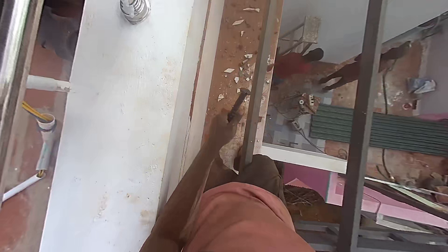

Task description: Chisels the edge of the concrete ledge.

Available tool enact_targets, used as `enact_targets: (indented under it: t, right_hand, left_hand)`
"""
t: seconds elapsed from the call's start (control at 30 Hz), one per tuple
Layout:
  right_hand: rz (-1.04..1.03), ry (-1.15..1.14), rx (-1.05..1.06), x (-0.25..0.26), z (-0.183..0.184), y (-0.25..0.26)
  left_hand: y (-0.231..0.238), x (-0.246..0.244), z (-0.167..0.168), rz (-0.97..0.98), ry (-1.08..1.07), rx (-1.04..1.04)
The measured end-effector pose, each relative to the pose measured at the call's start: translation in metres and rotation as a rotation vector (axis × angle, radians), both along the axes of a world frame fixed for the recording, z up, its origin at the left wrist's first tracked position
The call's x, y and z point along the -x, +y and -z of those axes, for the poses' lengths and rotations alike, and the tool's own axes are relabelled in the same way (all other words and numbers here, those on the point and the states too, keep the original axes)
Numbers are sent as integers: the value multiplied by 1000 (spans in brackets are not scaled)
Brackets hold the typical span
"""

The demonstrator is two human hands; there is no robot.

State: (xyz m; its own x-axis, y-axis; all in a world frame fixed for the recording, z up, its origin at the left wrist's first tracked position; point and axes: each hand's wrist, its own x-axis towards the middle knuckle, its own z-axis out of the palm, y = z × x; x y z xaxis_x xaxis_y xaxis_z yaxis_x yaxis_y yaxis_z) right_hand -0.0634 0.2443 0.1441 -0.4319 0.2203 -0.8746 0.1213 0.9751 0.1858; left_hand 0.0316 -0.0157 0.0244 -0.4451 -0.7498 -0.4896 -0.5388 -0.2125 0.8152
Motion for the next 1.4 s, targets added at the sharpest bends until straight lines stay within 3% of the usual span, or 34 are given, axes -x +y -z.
enact_targets:
  t: [0.07, 0.17, 0.23, 0.4, 0.6, 0.73, 0.87, 1.07, 1.23, 1.4]
  right_hand:
    - [9, -88, -43, 24, 88, 79]
    - [-5, 133, 71, 38, 268, 215]
    - [-19, 39, 92, 66, 317, 235]
    - [-58, -71, 221, 118, 323, 194]
    - [-65, -64, 449, 134, 325, 155]
    - [126, -44, 760, 115, 295, 120]
    - [153, 37, 1011, 88, 262, 93]
    - [322, 12, 1284, 52, 226, 69]
    - [289, 7, 1352, 47, 234, 71]
    - [408, -76, 1407, 37, 239, 79]
  left_hand:
    - [-15, -8, -10, -75, 20, 67]
    - [-40, -23, -32, -163, 34, 192]
    - [-50, -33, -49, -212, 51, 268]
    - [-71, -41, -48, -118, 246, 323]
    - [-74, -23, 5, 206, 60, 214]
    - [-65, -3, 31, 487, -105, 340]
    - [-65, 14, 53, 666, -179, 392]
    - [-52, 12, 62, 705, -170, 431]
    - [-48, 12, 65, 733, -164, 470]
    - [-34, 10, 67, 770, -170, 433]
